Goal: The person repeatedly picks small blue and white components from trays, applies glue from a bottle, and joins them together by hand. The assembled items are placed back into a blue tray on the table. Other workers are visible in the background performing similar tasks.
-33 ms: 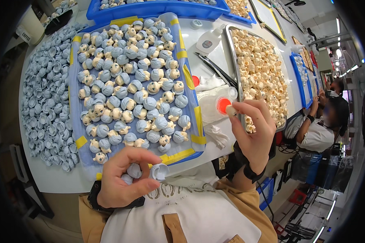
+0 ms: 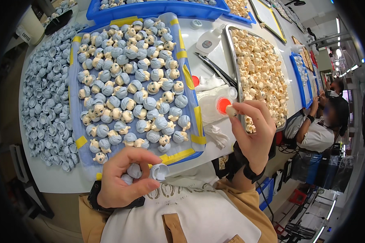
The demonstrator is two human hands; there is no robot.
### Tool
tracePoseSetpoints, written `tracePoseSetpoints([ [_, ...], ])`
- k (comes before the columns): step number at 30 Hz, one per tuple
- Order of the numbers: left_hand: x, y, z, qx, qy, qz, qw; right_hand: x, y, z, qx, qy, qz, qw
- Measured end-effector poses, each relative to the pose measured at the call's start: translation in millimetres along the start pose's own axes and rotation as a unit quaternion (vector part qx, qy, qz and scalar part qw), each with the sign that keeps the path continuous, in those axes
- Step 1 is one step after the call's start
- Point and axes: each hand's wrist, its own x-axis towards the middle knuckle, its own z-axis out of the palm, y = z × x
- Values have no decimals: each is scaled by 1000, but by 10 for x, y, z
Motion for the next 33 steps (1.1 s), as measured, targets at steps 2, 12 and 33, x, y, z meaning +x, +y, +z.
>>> tracePoseSetpoints([
  [2,5,-12,3,0,-3,2,1000,-21,6,6,3,9,3,1000],
  [12,-18,-17,36,-48,-25,-9,998,2,-177,-26,81,45,17,996],
  [33,-120,187,126,-184,30,-71,980,-142,-900,420,189,-66,-203,958],
])
